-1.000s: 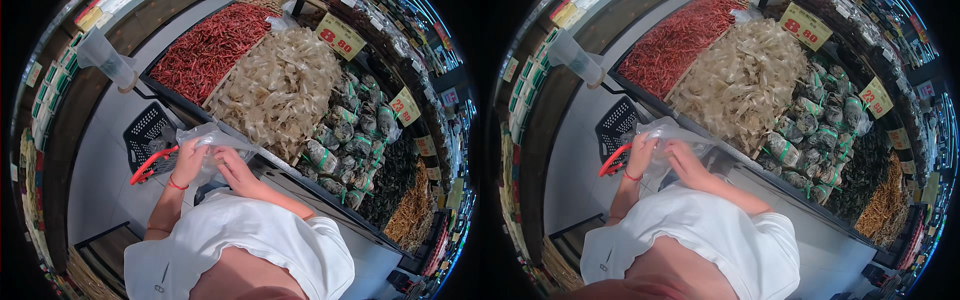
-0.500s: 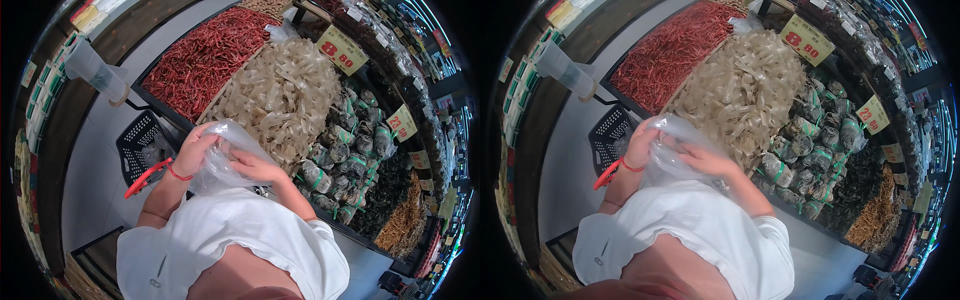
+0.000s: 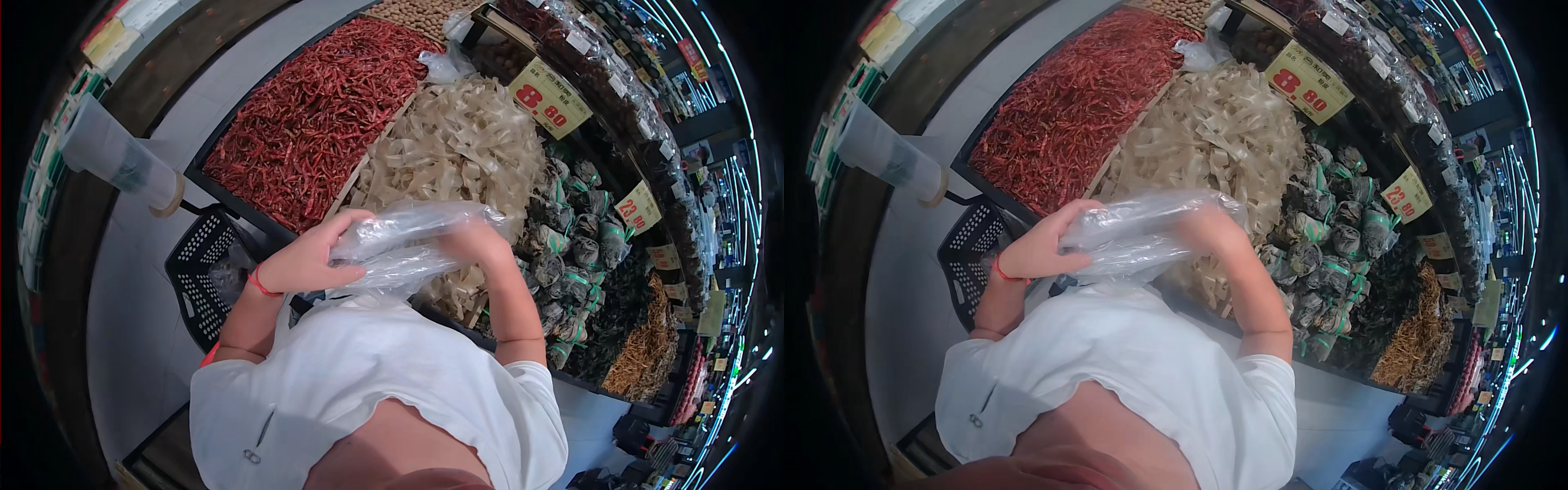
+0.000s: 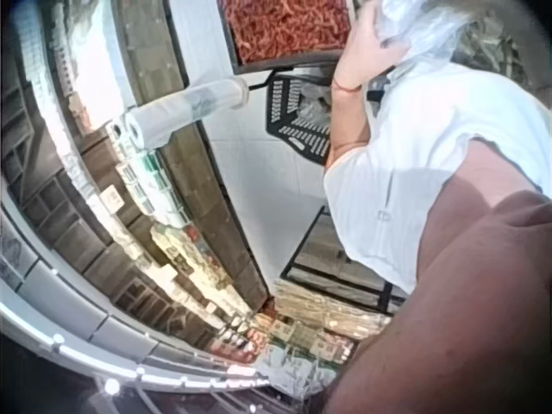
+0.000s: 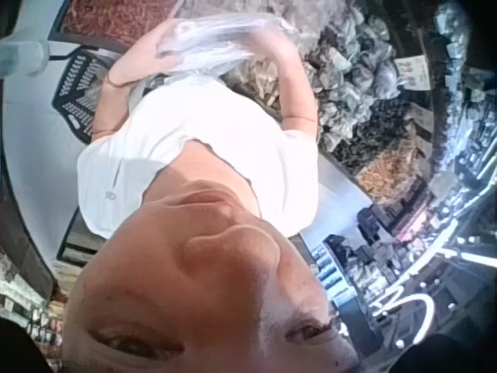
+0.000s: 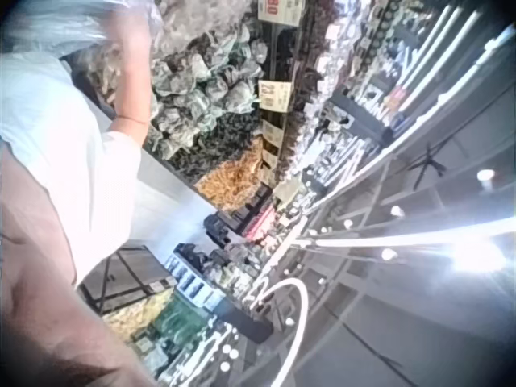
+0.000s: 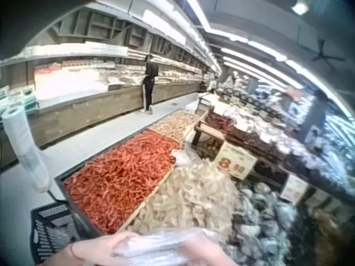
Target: The person selects dried goods from bulk bins in a supermarket, placing them into a plastic bag and then into a shopping basket. They handle dried mushrooms and dried flat noodles, moving between different bins to collect items.
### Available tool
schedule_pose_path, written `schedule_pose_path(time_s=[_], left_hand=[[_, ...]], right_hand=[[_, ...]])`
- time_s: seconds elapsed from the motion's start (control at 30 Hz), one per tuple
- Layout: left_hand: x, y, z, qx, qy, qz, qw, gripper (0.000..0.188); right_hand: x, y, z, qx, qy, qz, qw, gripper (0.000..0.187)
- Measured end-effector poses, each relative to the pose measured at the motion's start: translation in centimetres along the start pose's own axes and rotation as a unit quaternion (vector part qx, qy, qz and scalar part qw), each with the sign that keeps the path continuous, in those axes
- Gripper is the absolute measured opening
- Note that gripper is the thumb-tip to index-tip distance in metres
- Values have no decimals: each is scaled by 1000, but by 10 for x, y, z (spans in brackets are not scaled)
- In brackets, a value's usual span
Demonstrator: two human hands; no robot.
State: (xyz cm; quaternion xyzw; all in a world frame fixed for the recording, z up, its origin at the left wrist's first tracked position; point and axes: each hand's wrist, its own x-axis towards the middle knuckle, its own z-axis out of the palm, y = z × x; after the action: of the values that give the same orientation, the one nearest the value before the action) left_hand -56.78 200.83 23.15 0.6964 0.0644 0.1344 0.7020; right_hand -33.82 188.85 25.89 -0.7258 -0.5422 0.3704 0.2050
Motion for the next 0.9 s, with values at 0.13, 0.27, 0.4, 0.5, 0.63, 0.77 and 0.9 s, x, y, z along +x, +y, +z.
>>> schedule_pose_path(time_s=[0.13,0.27,0.4,0.5,0.63,0.77,0.9], left_hand=[[14,-9,-13,40,-46,-45,997,41],[39,-48,-14,-190,88,-39,977,31],[54,-29,-2,-339,120,-33,932,30],[61,-28,-7,-328,130,-36,935,31],[70,-27,-16,-358,126,1,925,34],[78,-39,-11,-369,160,-5,916,35],[83,-48,-6,-350,133,-10,927,35]], right_hand=[[20,12,1,-47,27,-42,998,32],[36,16,8,-240,-74,-45,967,30],[51,14,17,-166,-103,-80,977,30],[54,15,18,-124,-16,-113,986,29],[50,8,5,-76,92,-218,969,28],[38,25,-25,14,238,-177,955,33],[48,71,-72,-26,427,-41,903,48]])
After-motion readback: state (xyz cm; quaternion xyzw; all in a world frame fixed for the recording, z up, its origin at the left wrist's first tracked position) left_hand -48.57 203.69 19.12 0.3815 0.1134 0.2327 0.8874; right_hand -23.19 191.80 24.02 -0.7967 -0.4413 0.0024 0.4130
